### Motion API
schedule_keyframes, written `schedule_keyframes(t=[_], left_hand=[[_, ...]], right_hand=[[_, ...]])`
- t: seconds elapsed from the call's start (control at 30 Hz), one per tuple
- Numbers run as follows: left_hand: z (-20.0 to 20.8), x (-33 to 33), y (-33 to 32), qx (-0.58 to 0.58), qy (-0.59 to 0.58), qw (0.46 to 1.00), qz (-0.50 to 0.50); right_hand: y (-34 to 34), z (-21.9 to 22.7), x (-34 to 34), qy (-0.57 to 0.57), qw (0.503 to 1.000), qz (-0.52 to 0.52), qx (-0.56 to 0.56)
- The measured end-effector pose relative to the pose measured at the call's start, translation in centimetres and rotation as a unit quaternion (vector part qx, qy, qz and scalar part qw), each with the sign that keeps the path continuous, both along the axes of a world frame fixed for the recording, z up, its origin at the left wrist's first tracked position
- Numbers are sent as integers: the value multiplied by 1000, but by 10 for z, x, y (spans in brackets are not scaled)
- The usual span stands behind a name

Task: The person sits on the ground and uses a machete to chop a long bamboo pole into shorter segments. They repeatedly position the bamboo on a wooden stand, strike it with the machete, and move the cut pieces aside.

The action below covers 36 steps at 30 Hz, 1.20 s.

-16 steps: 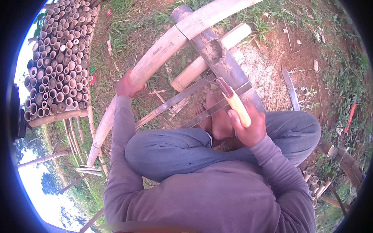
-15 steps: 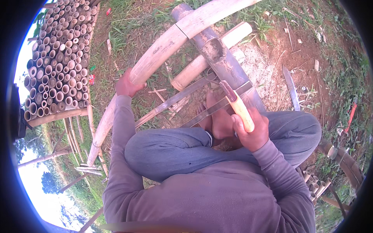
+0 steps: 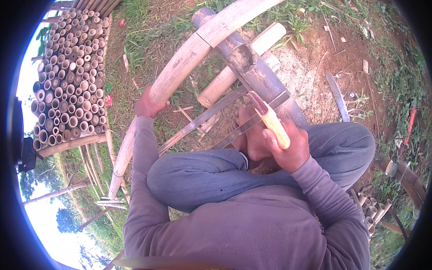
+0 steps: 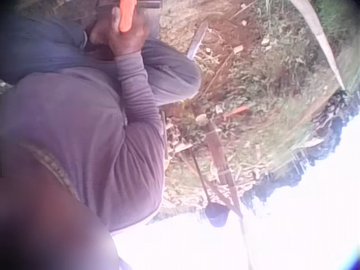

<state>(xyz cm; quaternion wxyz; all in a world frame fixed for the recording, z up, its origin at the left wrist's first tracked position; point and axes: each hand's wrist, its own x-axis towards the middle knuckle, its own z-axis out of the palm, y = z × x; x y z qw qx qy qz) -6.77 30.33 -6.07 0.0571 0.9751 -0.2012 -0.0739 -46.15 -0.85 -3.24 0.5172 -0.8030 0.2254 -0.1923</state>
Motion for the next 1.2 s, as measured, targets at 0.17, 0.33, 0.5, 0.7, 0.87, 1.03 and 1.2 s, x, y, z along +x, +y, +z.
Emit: schedule_keyframes(t=[0.17,0.33,0.5,0.7,0.87,1.03,1.2], left_hand=[[-2,5,-9,-1,0,1000,-4],[11,2,-11,28,-2,1000,-7],[-5,6,3,6,-12,1000,3],[-6,6,-8,15,-13,1000,-2],[2,5,24,12,-10,999,32],[12,-19,38,30,-35,998,36],[22,-44,63,-35,-60,998,-13]], right_hand=[[-26,-22,137,70,998,-9,-4],[-24,-3,165,110,994,-9,-7],[-3,-3,11,7,1000,-6,1],[-35,-1,168,160,987,-1,-3],[-25,-11,131,105,994,13,-17],[-55,18,-22,-60,993,60,-85],[-122,74,-83,-25,935,-69,-347]])
